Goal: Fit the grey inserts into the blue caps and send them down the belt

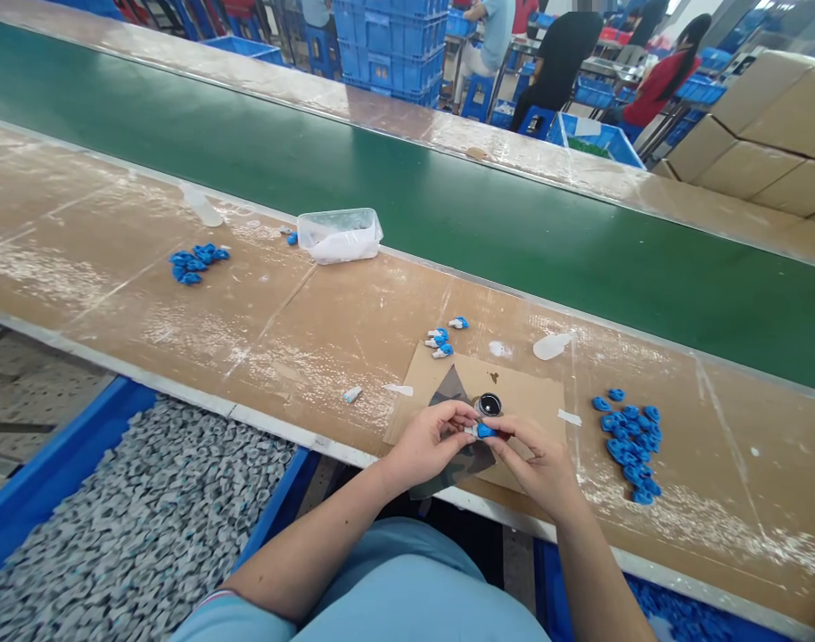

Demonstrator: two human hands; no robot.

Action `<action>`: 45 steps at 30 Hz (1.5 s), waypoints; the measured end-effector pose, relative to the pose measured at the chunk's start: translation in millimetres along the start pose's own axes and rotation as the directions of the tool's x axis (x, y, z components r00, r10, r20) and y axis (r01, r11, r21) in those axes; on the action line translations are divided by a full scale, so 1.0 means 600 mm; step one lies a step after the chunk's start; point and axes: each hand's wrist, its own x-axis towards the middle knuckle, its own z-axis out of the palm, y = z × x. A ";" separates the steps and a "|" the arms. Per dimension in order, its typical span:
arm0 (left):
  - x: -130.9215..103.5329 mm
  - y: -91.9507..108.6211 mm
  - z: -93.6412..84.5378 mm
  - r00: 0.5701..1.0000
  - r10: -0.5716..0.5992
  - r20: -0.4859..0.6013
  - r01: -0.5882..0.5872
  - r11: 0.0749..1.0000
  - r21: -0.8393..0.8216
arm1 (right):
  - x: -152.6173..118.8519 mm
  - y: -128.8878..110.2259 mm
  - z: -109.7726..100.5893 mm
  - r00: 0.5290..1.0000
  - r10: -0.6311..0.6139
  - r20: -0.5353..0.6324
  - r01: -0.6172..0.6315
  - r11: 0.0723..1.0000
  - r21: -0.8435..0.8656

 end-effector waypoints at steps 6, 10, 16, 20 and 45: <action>-0.001 0.015 -0.006 0.995 -0.062 0.081 0.062 0.998 0.003 | -0.001 0.000 -0.009 0.999 -0.034 0.022 0.031 0.995 0.097; -0.003 0.021 -0.003 0.994 -0.081 0.075 0.088 0.991 -0.096 | -0.002 -0.003 -0.009 0.997 -0.065 -0.052 0.072 0.987 0.141; -0.008 0.040 -0.008 0.981 -0.079 0.177 0.066 0.995 0.080 | -0.005 -0.002 -0.016 0.992 -0.106 0.061 0.095 0.983 0.158; -0.009 0.034 0.001 0.990 -0.079 0.118 0.090 0.992 -0.087 | -0.012 0.001 -0.007 0.996 -0.083 -0.044 0.090 0.980 0.179; 0.103 0.042 -0.109 0.904 0.138 -0.405 0.112 0.838 0.535 | -0.114 0.170 -0.137 0.812 0.417 -0.409 -0.584 0.566 -0.582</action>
